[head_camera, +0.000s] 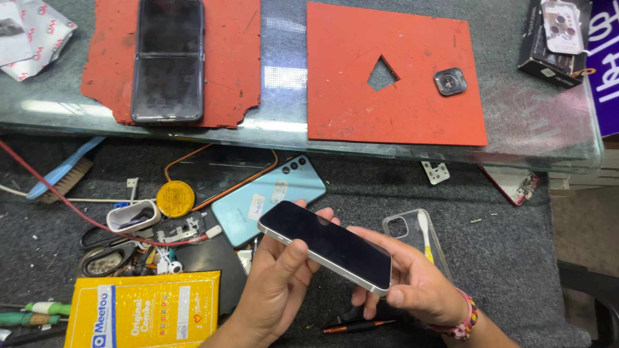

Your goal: The person removes a rubber band from a white smartphone, inspects the device, and uses a screwdriver to work on the bottom edge near the charging port. The person handles the phone and a clear case while working at a cluttered workbench.

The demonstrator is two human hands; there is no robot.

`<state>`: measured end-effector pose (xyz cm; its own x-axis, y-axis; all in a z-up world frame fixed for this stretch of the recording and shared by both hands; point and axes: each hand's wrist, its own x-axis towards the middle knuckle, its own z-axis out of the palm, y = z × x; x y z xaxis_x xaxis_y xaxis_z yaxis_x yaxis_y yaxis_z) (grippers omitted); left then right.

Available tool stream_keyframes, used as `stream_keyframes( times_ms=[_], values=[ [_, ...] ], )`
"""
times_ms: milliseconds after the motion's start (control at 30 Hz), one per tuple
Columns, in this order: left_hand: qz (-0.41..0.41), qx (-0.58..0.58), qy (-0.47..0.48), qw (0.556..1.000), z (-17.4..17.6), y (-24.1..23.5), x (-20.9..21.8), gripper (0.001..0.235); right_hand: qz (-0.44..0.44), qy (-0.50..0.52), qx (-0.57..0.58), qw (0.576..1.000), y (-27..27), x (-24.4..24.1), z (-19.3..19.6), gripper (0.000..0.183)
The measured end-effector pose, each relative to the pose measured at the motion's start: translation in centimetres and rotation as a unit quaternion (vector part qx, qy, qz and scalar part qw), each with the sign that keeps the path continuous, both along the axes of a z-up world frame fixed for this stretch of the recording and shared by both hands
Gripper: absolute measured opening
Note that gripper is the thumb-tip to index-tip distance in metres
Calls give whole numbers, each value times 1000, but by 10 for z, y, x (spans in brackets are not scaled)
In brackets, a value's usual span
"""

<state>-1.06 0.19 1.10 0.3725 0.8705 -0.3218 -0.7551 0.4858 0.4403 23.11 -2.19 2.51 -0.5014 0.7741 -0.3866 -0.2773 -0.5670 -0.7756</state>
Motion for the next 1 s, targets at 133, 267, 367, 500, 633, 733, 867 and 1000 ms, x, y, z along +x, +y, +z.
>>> stream_keyframes(
  times_ms=[133,267,367,500,633,733,867,1000],
  values=[
    [13,37,37,999,1,-3,1,82,-26,2,22,999,3,-2,-1,119],
    [19,66,64,996,4,-4,1,86,-44,-32,41,998,4,-8,-1,120],
    [18,83,91,992,6,-3,0,87,-55,-68,42,995,5,-12,-1,119],
    [17,99,103,990,7,-4,0,87,-65,-100,64,991,4,-10,-4,114],
    [19,37,50,998,5,0,0,82,-65,-82,109,988,-1,-5,-12,112],
    [13,-13,-10,1000,3,4,-4,74,-94,-58,131,985,-5,-2,-19,107],
    [-6,-37,-64,997,2,5,-4,64,-103,-81,156,979,-15,3,-22,85],
    [-27,-73,-91,993,0,7,-2,60,-107,-68,202,971,-20,4,-24,67]
  ],
)
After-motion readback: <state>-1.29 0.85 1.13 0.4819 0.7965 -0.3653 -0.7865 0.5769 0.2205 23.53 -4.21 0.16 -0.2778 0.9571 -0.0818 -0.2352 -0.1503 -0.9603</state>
